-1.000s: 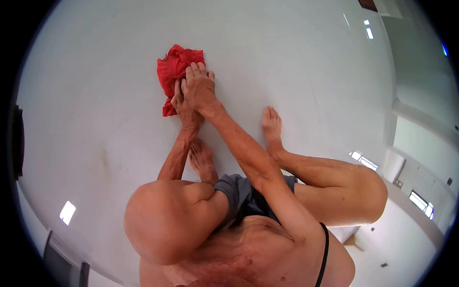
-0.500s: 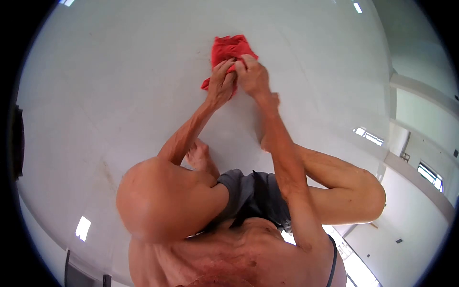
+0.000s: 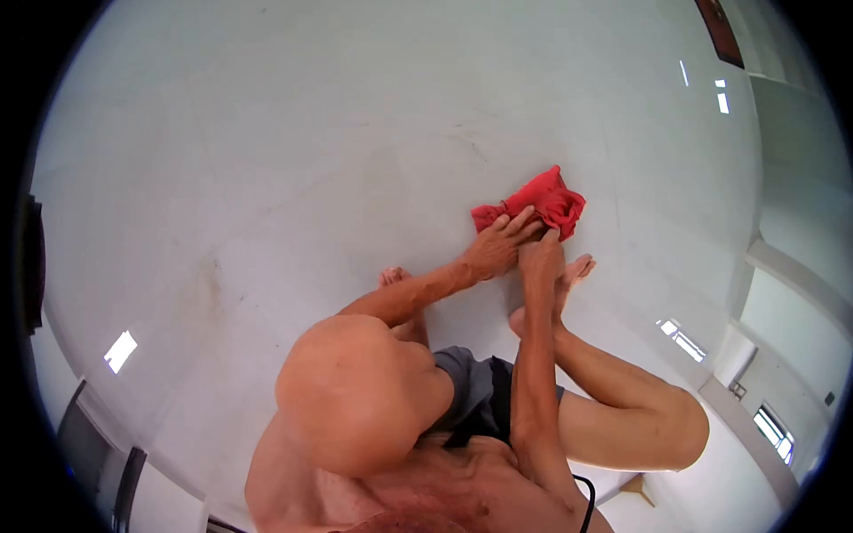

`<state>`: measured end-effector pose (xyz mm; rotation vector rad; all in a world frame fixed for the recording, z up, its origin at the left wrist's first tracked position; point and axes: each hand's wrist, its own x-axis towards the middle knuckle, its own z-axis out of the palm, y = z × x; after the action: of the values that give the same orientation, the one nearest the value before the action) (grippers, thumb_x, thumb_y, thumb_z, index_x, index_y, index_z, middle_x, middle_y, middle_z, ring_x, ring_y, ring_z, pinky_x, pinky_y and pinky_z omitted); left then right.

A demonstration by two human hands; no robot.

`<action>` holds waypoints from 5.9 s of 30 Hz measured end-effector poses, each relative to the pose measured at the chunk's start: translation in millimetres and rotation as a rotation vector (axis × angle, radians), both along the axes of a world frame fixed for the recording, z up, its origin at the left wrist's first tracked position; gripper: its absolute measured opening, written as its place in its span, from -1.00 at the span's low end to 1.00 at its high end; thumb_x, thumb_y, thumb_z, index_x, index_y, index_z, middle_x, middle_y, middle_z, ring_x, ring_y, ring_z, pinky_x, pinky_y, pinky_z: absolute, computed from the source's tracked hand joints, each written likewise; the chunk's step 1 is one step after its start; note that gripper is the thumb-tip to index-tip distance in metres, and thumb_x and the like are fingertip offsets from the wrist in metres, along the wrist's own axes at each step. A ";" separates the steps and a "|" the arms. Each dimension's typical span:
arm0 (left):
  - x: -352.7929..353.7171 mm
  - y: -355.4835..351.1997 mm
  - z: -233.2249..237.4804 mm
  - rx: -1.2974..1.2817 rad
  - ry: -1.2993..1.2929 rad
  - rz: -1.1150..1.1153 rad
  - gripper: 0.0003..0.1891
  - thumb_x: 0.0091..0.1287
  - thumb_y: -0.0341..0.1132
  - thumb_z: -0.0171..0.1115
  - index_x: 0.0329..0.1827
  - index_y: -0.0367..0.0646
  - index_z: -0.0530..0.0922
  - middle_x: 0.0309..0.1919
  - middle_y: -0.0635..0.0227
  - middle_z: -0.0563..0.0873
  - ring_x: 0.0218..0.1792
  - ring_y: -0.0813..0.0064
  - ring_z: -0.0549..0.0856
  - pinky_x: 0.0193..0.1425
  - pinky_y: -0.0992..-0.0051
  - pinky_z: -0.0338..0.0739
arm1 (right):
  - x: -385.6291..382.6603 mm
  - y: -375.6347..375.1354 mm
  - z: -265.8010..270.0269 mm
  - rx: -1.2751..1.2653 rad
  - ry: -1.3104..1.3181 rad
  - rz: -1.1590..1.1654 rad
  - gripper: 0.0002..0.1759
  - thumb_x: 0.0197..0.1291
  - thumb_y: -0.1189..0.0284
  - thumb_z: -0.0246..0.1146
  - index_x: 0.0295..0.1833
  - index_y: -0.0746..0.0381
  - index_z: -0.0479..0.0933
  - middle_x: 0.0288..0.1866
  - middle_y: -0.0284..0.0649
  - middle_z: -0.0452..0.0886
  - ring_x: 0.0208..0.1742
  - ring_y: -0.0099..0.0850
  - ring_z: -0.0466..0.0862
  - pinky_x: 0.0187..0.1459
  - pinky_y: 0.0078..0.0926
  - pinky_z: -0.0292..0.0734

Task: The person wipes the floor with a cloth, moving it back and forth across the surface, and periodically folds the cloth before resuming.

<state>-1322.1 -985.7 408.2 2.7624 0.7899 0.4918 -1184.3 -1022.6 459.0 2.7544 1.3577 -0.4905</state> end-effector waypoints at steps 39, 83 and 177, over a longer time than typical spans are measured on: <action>-264.1 34.4 70.4 0.136 0.017 1.485 -0.33 0.20 -0.32 0.42 0.46 -0.22 0.59 0.60 0.13 0.49 0.59 -0.19 0.37 0.18 -0.05 0.39 | -273.1 161.0 29.7 0.337 0.412 1.163 -0.40 0.49 0.27 0.18 0.53 0.35 0.50 0.07 0.15 0.78 0.08 0.07 0.80 0.13 0.09 0.73; -221.4 43.1 90.6 0.065 0.070 0.832 -0.30 0.21 -0.45 0.39 0.52 -0.20 0.57 0.65 0.15 0.46 0.64 -0.14 0.35 0.30 0.04 0.42 | -70.7 234.0 133.6 -0.355 0.190 1.576 -0.73 0.47 0.44 0.18 0.19 0.32 0.54 0.08 0.10 0.66 0.16 0.09 0.70 0.14 0.06 0.63; 64.6 209.7 131.7 -0.021 0.471 0.838 -0.15 0.51 0.12 -0.05 0.82 0.01 0.04 0.86 0.28 0.00 0.85 0.24 -0.06 0.90 0.08 -0.13 | -177.2 316.0 36.8 0.368 -0.340 2.046 -0.86 0.02 0.44 0.44 -0.38 0.02 0.59 -0.39 -0.40 0.68 -0.41 -0.41 0.78 -0.74 -0.42 0.35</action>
<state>-1257.5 -775.9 540.0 2.4271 2.0528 -0.0695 -1361.5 -706.6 495.8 0.2842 2.9681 0.3792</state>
